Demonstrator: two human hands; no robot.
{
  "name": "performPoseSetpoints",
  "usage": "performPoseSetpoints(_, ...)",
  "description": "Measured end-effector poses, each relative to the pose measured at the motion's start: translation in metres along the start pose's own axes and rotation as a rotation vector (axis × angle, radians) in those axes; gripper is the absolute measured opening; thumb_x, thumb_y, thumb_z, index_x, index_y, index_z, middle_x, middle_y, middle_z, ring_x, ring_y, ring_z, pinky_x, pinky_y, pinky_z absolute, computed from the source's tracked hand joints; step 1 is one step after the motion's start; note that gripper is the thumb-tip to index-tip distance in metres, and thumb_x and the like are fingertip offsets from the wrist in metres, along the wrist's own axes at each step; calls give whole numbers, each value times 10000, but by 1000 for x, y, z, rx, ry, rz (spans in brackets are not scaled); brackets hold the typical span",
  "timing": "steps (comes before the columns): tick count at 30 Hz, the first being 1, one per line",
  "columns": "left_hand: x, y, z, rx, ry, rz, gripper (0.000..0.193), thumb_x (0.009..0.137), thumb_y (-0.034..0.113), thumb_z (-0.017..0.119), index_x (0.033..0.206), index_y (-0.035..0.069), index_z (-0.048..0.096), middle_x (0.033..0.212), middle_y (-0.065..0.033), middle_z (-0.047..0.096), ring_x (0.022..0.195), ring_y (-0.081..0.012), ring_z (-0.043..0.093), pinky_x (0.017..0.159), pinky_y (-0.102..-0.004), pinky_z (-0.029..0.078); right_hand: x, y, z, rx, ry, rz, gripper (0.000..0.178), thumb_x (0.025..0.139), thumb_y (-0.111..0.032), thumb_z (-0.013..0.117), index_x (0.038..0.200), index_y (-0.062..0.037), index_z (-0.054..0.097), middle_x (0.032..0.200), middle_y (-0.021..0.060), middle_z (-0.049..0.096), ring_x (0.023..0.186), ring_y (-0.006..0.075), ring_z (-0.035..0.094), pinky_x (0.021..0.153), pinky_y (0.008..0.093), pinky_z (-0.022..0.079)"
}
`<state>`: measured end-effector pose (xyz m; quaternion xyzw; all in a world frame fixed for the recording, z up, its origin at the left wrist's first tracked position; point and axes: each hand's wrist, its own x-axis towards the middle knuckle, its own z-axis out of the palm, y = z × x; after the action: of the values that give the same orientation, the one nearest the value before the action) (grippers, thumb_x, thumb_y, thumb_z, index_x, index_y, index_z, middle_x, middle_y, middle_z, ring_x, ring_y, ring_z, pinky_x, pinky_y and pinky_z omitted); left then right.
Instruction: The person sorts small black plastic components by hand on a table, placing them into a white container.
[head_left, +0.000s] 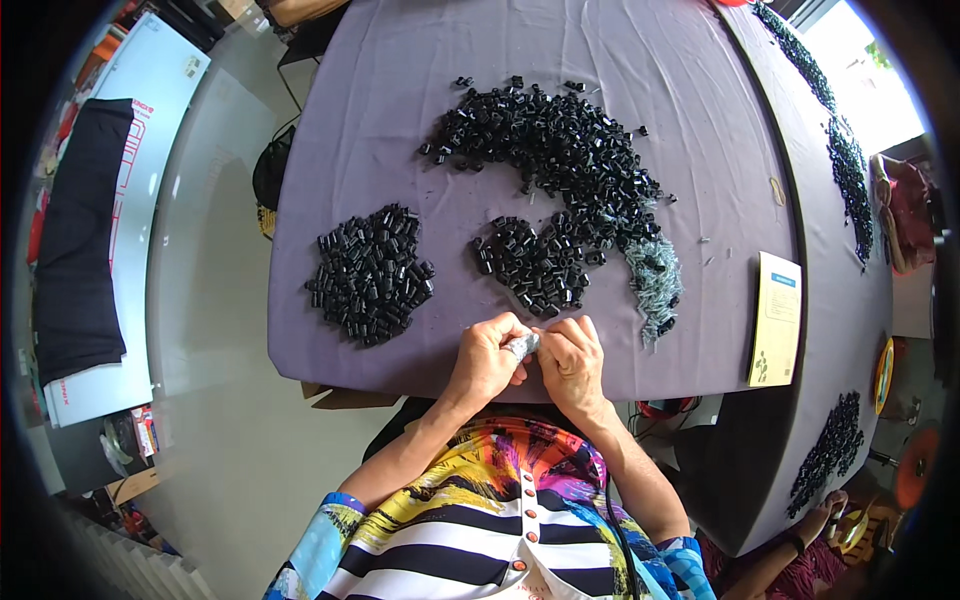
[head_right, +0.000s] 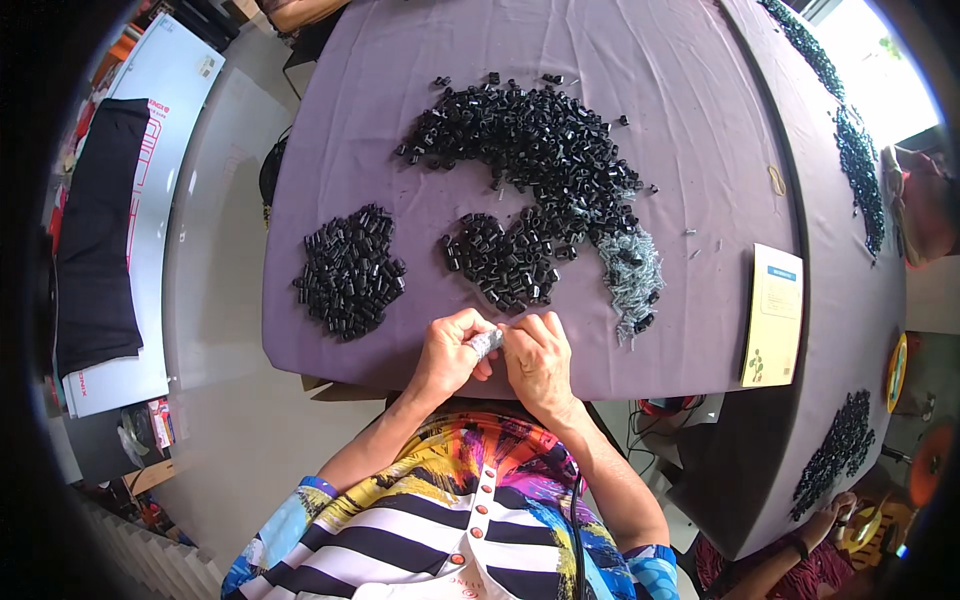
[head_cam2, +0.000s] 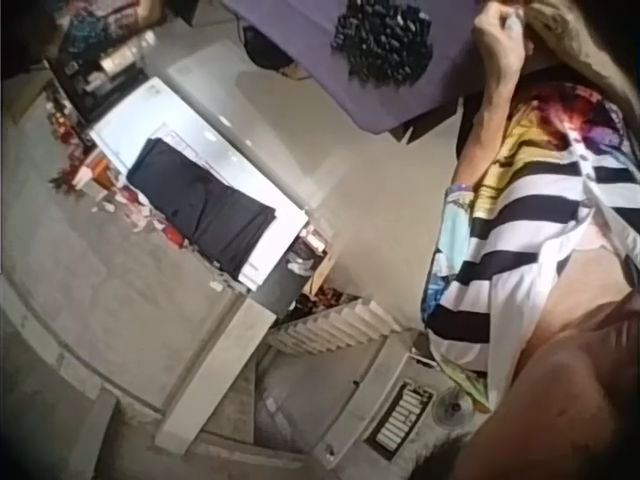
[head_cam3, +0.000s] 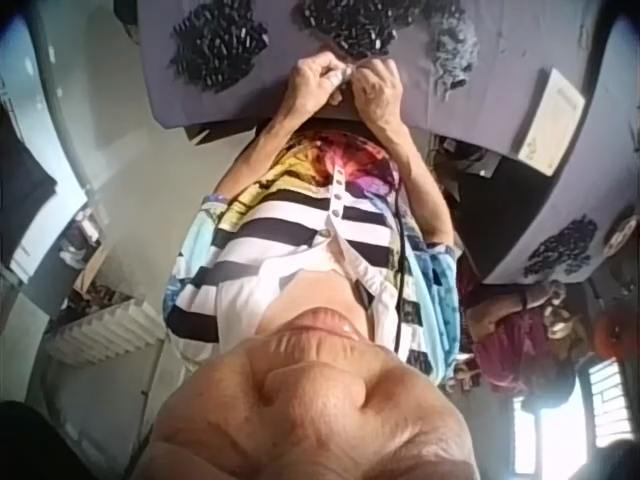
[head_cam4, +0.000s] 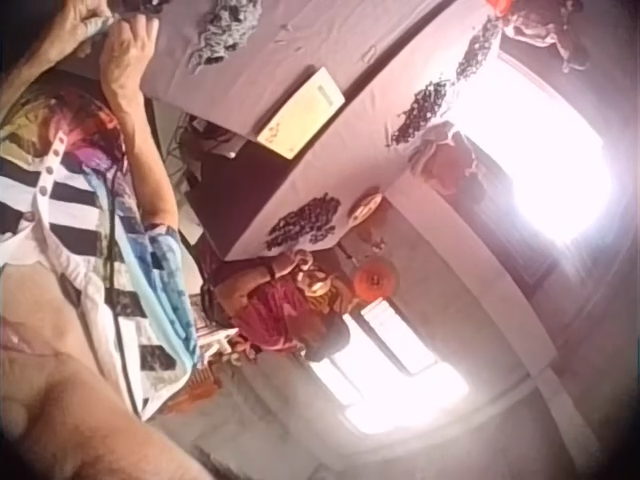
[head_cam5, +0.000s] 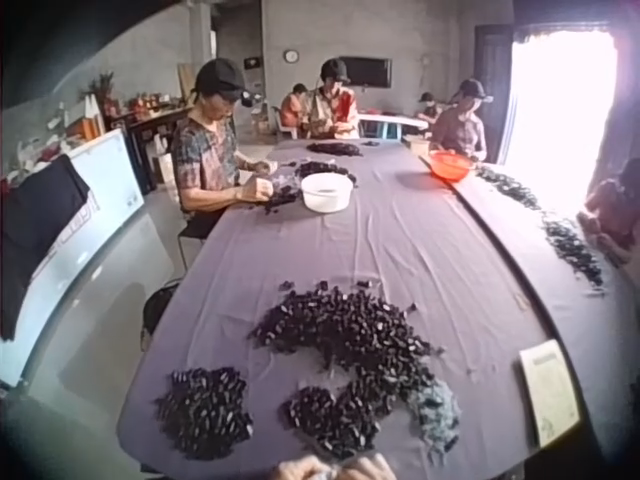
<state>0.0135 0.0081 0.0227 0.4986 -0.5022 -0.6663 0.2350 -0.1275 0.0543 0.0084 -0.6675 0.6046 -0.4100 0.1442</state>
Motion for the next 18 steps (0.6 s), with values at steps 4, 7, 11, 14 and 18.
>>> performPoseSetpoints(4,-6,10,3,53,9,19,101,887,-54,548,909,-3,632,685,-28,617,507,-63,570,438,-220,484,-1,2,-4,-20,-12,8,116,716,-2,672,819,-47,643,781,68,569,726,274,514,647,357,443)
performPoseSetpoints(7,-5,3,7,303,85,285,168,848,-71,558,978,1,635,708,-72,628,518,-135,601,462,-274,495,3,2,-7,-27,-32,15,111,709,-1,665,805,-48,632,782,73,564,744,277,519,658,358,453)
performPoseSetpoints(11,-8,-6,11,604,225,616,164,803,-29,613,958,24,603,770,-199,632,744,-399,635,601,-430,524,12,0,-27,47,-80,72,106,722,11,657,812,-45,648,789,93,590,746,294,572,662,384,486)
performPoseSetpoints(14,-9,-2,4,695,294,581,95,829,-1,627,914,34,602,768,-191,641,686,-384,640,563,-429,507,20,17,-49,-58,1,133,112,770,21,663,857,-45,683,795,94,629,682,243,623,596,333,503)
performPoseSetpoints(18,0,6,-28,854,427,529,47,877,98,604,874,71,566,686,-175,633,622,-370,640,530,-463,505,40,36,-74,-317,88,98,84,772,-2,668,836,-55,674,796,70,631,739,253,611,668,352,488)
